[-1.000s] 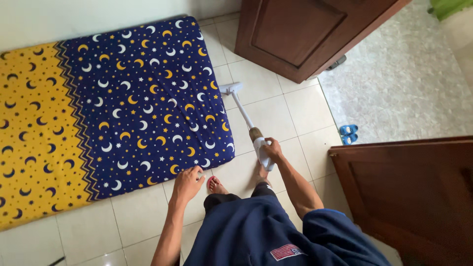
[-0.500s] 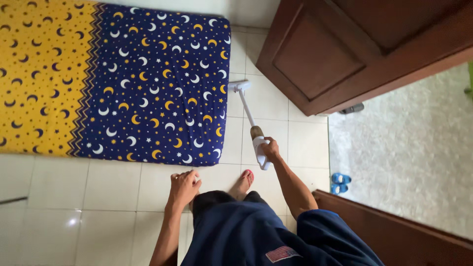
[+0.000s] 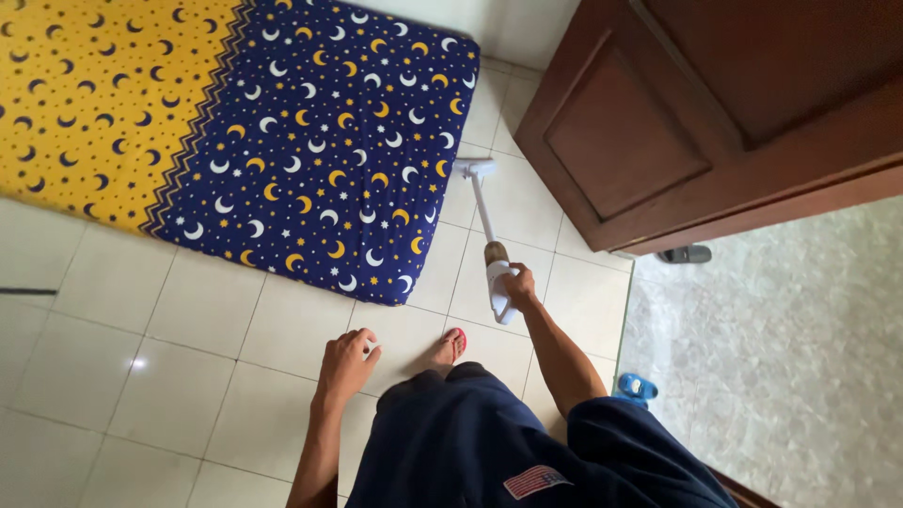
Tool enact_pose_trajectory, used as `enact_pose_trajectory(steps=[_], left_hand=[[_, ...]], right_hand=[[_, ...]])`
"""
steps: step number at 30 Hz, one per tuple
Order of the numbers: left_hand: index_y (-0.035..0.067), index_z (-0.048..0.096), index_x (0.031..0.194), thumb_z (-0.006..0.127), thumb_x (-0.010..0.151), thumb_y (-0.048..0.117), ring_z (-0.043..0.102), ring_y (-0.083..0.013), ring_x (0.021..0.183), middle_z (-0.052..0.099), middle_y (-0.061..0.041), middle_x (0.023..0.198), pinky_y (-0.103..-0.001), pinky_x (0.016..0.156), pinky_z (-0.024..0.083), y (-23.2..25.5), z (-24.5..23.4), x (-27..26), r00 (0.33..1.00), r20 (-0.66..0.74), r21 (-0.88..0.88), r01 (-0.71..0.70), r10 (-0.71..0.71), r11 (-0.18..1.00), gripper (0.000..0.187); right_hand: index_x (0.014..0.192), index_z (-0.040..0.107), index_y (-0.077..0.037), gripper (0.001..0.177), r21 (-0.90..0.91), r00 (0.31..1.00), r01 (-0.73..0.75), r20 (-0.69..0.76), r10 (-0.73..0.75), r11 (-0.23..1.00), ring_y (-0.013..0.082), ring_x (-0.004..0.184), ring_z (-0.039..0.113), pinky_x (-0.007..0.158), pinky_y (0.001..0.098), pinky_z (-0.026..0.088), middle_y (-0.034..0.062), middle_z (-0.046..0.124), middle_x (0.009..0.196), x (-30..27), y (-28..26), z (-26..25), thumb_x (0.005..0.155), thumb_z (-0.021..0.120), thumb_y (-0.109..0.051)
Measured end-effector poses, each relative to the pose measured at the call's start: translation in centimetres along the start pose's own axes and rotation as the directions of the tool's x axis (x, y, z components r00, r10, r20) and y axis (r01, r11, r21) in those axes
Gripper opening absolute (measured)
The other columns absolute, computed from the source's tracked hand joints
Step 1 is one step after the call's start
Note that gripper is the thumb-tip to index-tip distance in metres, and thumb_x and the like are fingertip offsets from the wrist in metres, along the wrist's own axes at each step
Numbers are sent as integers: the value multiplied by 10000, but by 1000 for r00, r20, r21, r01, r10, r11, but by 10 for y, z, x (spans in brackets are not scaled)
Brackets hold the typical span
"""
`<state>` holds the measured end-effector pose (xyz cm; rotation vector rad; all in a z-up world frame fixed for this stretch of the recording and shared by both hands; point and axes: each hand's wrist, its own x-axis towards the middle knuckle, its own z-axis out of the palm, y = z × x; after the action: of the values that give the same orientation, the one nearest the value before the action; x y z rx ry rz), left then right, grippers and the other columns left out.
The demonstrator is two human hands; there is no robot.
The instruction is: The person cleans a tiled floor using a cordless handheld vacuum cleaner, moving it across the surface and around a mattress on the floor.
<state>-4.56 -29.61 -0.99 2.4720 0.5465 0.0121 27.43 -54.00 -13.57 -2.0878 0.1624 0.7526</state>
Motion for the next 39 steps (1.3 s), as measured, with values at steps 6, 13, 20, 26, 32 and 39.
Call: enact_pose_trajectory(steps=[6,13,20,26,32,39], left_hand=[[90,653,927,749,858,197,697,-270,788,719,-84,798,-431,740,534,21,24,-42,991,-125,9,38,-37,999,160],[78,642,924,744,862,206,708,-265,799,737,-79,855,-423,736,541,54,64,-120,991,-70,-54,110,-113,993,175],[71,663,949,739,871,226,716,-274,805,738,-99,821,-428,753,545,77,88,-172,974,-6,-74,224,-225,972,189],[78,665,945,722,896,243,721,-264,808,744,-100,826,-422,767,551,100,94,-190,956,22,-101,294,-293,950,181],[72,646,955,715,881,233,721,-264,833,745,-89,893,-422,760,557,114,111,-183,970,-23,-103,237,-241,966,190],[79,653,993,719,888,232,701,-277,872,739,-100,879,-426,790,542,145,126,-171,965,-41,-96,254,-259,962,196]], right_hand=[[1425,541,-17,534,55,998,20,55,-23,998,366,1023,739,855,423,637,310,705,1176,-12,21,-12,899,599,-88],[1434,537,-41,538,-50,994,42,107,-37,998,349,995,738,828,409,638,291,696,1163,-31,61,-34,903,597,-100],[1405,588,-61,508,-111,994,76,91,-67,991,302,932,743,795,393,626,256,730,1105,-59,91,-47,900,611,-108],[1390,596,-55,481,-106,986,126,118,-113,986,282,920,748,776,372,621,236,751,1042,-79,106,-54,912,607,-111],[1373,613,-56,475,-127,979,152,159,-131,980,293,845,727,718,402,602,197,725,944,-90,121,-64,900,614,-104],[1405,580,-59,499,-179,967,162,225,-120,970,279,866,729,736,382,613,218,716,978,-95,127,-92,910,618,-108]])
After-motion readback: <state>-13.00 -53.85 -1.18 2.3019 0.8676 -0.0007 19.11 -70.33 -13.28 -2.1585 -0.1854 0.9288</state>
